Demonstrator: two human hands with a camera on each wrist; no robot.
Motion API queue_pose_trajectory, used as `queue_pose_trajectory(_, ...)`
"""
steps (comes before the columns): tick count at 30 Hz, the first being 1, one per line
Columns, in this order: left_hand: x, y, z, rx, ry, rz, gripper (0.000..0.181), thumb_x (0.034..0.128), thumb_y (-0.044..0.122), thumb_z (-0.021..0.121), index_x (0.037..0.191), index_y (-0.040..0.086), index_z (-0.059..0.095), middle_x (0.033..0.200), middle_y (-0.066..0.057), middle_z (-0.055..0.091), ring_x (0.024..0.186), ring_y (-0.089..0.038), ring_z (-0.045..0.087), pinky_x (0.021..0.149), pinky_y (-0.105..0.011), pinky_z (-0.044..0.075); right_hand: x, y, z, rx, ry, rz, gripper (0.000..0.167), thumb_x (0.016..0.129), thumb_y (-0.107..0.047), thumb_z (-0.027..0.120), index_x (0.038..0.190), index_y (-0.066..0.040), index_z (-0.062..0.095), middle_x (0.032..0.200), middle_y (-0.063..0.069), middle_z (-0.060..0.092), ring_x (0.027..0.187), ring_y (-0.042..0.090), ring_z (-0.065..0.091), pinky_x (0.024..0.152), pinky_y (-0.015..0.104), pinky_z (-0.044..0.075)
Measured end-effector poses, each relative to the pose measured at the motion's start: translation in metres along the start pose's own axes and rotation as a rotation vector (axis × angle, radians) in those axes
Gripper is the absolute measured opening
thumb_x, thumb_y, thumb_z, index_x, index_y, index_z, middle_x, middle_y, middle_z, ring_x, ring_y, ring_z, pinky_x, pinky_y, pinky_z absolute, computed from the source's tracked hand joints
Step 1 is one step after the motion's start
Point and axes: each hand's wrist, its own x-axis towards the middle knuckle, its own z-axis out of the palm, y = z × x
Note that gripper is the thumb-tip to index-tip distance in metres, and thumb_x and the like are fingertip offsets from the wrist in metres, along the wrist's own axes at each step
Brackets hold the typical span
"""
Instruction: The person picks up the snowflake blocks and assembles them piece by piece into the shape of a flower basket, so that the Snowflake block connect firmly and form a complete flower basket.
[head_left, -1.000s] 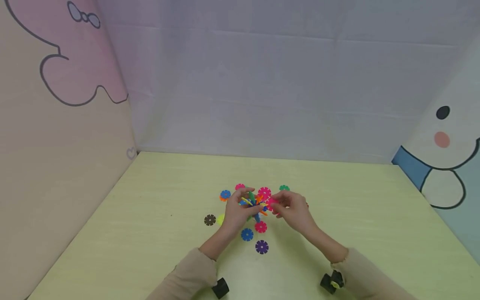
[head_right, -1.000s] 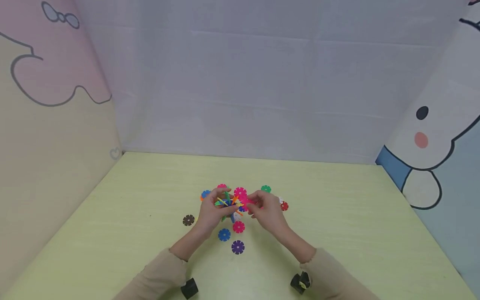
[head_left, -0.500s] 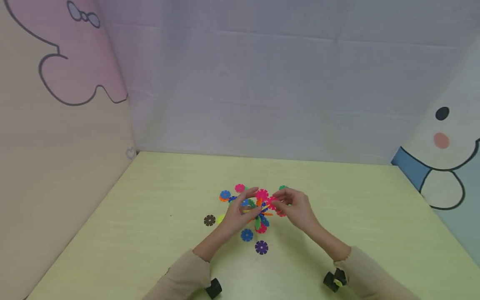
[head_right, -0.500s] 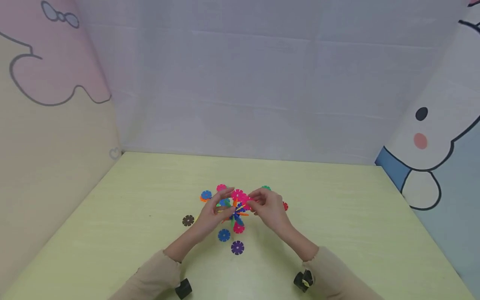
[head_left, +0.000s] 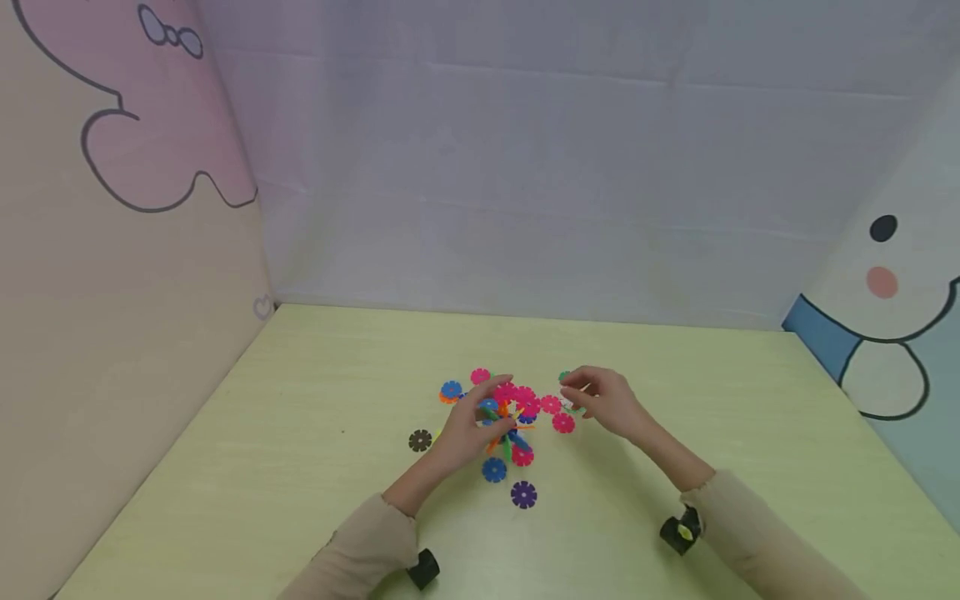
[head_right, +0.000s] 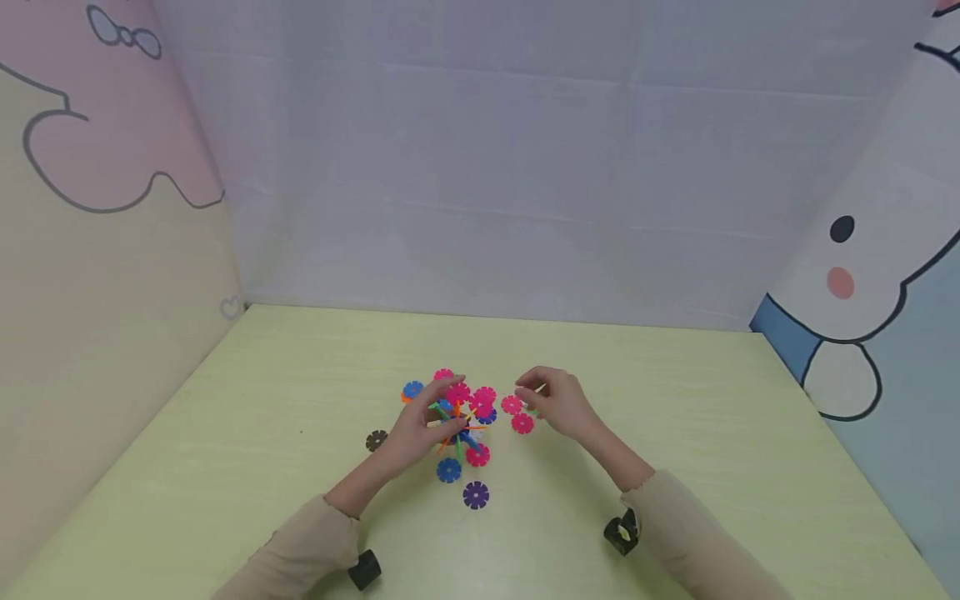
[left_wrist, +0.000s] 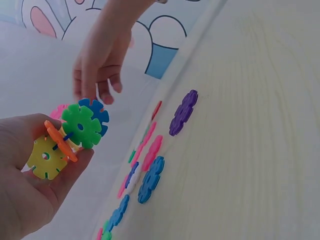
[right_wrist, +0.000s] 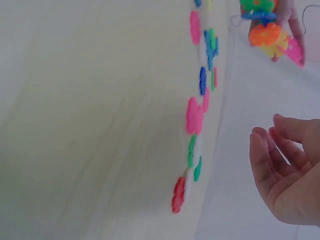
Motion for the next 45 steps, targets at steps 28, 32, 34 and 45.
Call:
queue_pose_trajectory(28,0.003,-0.004,-0.001,-0.048,0.038,-0.047,0.05,0.0843,0.003,0.061,0.131,0.009,0.044,0.131,-0.013,0.042,0.118,-0.032,0.04,0.069,-0.023,0.049,0.007,0.019,0.01,-0.129,-0.178,0.149,0.017,0.077,-0.002,0.069,0.088,-0.001,0.057,0.078,0.005,0.055,0.068,0.015,0.054,0.058,0.026,0.05)
queue_pose_trajectory(32,0.004,-0.005,0.001,-0.051,0.072,-0.044,0.05,0.0849,0.005,0.062,0.131,0.012,0.044,0.132,-0.009,0.044,0.119,-0.03,0.04,0.07,-0.024,0.049,-0.003,-0.003,0.009,0.113,-0.121,0.072,0.02,0.081,-0.003,0.064,0.098,0.005,0.056,0.083,0.01,0.059,0.068,0.026,0.065,0.057,0.033,0.055)
queue_pose_trajectory(34,0.005,-0.004,0.003,-0.051,0.091,-0.044,0.05,0.085,0.006,0.062,0.131,0.012,0.044,0.132,-0.009,0.044,0.119,-0.03,0.04,0.07,-0.024,0.049,-0.007,-0.015,0.011,0.172,-0.068,0.055,0.022,0.082,-0.004,0.064,0.1,0.006,0.057,0.084,0.012,0.06,0.071,0.032,0.065,0.057,0.034,0.055)
queue_pose_trajectory(45,0.005,0.004,0.01,-0.106,0.144,-0.06,0.052,0.0843,0.002,0.061,0.132,0.007,0.042,0.131,-0.014,0.043,0.116,-0.032,0.04,0.062,-0.016,0.047,-0.019,-0.033,0.025,0.233,0.117,0.115,0.02,0.081,0.001,0.064,0.099,0.007,0.059,0.085,0.015,0.06,0.071,0.035,0.065,0.056,0.03,0.055)
